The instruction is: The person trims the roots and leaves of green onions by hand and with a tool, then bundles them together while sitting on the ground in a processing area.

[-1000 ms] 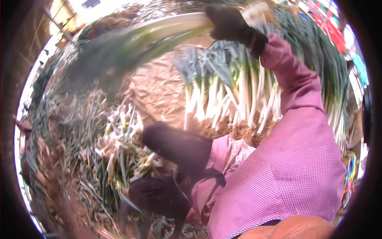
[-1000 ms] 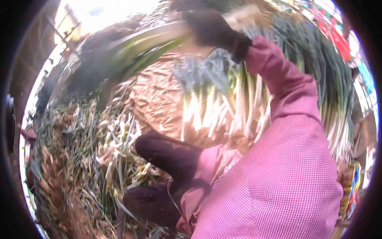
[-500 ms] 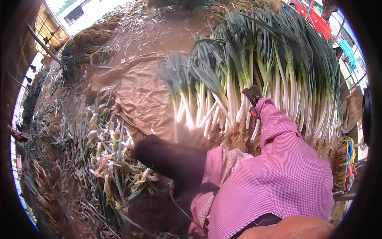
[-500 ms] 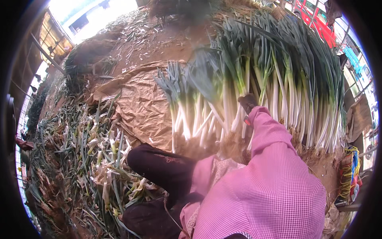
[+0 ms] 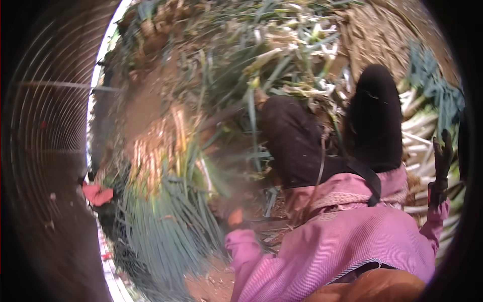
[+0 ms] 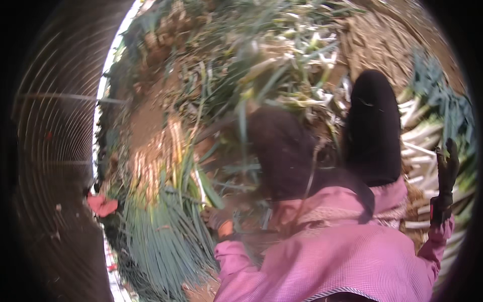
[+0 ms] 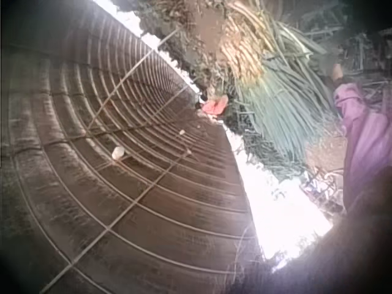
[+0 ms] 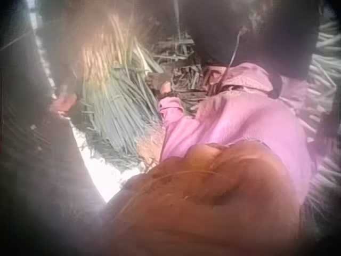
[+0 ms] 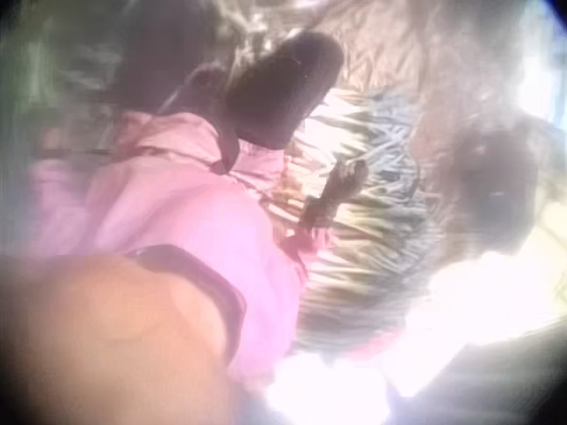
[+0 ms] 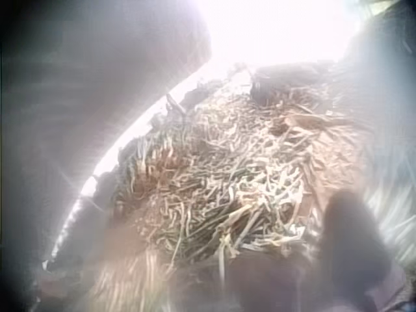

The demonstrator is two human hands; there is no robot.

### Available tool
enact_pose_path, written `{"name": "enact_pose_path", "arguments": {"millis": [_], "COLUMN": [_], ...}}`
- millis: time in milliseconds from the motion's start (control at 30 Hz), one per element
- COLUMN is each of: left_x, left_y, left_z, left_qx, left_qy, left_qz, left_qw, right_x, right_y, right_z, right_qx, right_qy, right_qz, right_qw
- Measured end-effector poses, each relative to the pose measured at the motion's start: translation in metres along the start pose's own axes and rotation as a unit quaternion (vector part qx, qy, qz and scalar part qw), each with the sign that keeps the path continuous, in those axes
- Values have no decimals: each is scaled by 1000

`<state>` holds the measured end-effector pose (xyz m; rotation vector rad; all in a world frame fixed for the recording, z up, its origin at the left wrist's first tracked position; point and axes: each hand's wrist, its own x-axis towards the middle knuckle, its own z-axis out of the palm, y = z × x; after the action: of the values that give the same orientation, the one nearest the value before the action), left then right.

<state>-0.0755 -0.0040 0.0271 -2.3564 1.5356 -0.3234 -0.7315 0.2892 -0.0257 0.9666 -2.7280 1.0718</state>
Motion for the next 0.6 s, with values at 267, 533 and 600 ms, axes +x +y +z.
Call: {"name": "enact_pose_path", "arguments": {"millis": [267, 533, 600], "left_x": [31, 58, 66], "left_y": [-12, 0, 4], "left_z": [22, 5, 14], "left_qx": [-95, -6, 40], "left_qy": [63, 81, 113], "left_qz": [-194, -24, 52], "left_qw": [974, 996, 991], "right_x": [0, -43, -46], "right_y": [-319, -299, -294], "right_z": [164, 310, 360], "right_qx": [129, -51, 13], "right_qy": [-460, -661, -676], "right_qz": [-317, -169, 203], "right_qw": [819, 729, 709]}}
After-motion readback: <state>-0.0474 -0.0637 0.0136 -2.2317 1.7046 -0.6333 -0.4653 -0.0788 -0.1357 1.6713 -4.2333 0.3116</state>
